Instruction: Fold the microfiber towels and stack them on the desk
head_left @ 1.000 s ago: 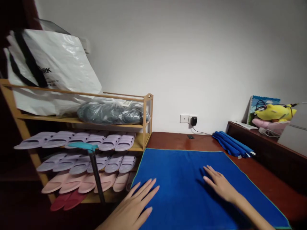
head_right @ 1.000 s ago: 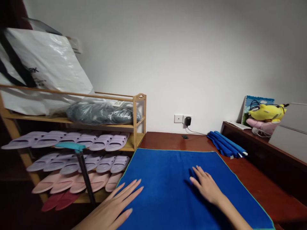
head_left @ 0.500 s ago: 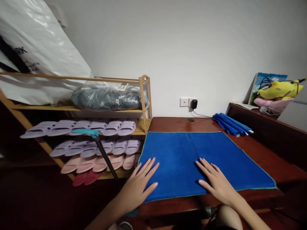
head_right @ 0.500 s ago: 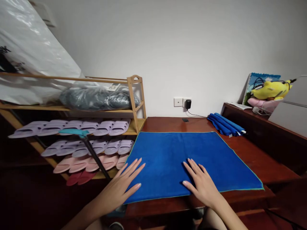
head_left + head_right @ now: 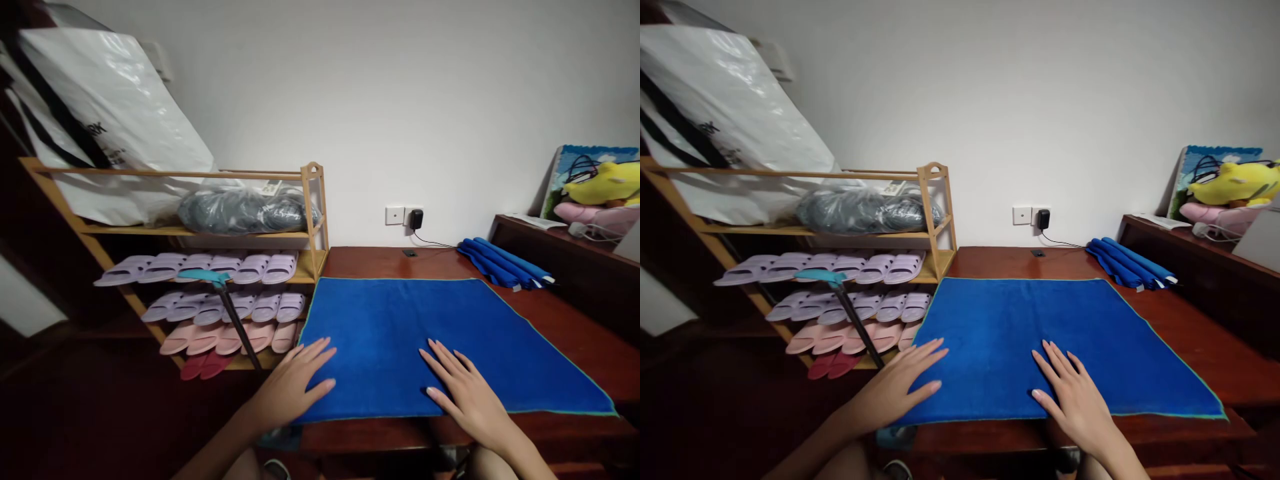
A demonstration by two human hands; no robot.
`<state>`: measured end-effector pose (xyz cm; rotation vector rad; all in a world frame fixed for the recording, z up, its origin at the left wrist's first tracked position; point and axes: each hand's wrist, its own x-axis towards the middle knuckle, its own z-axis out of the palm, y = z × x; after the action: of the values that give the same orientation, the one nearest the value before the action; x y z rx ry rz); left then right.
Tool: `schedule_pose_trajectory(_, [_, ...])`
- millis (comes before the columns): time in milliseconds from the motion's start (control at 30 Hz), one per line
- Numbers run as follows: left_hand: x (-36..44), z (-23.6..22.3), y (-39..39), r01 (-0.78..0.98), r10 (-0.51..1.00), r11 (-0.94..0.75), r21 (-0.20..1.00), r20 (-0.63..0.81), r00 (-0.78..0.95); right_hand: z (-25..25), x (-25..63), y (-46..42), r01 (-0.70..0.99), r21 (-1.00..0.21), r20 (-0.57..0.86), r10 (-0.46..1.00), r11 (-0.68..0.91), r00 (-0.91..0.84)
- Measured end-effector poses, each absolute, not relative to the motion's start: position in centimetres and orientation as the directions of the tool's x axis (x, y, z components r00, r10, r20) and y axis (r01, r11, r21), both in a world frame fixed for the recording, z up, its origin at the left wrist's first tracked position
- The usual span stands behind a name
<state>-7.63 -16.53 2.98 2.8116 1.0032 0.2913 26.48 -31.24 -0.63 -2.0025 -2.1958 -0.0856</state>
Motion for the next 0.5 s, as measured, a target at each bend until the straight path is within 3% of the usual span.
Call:
schedule_pose_trajectory(133, [-6.8,2.1,-13.6,0.695,0.723,-0.689,0.204,0.248,0.645,-1.2,26.6,-31.2,0.993,-0.053,0.174,0.980,0.102,-0.092])
schedule_pose_trajectory(333, [-6.8,0.3,-11.5,0.701,0.741,-0.660,0.271,0.080,0.667,-1.4,26.8,-30.9,0.990,-0.048,0.219,0.969,0.131,-0.117])
schedule_pose_trajectory(433, [-7.0,1.1,-11.8,0.715,0.746,-0.646,0.269,0.021,0.666,-1.6,26.6,-32.1,0.982,-0.081,0.384,0.914,0.173,-0.130])
schedule_pose_trajectory(500, [-6.7,2.4,-11.9,0.744,0.770,-0.620,0.251,0.012,0.638,-2.2,26.0,-34.0,0.966,-0.171,0.535,0.842,0.192,-0.073])
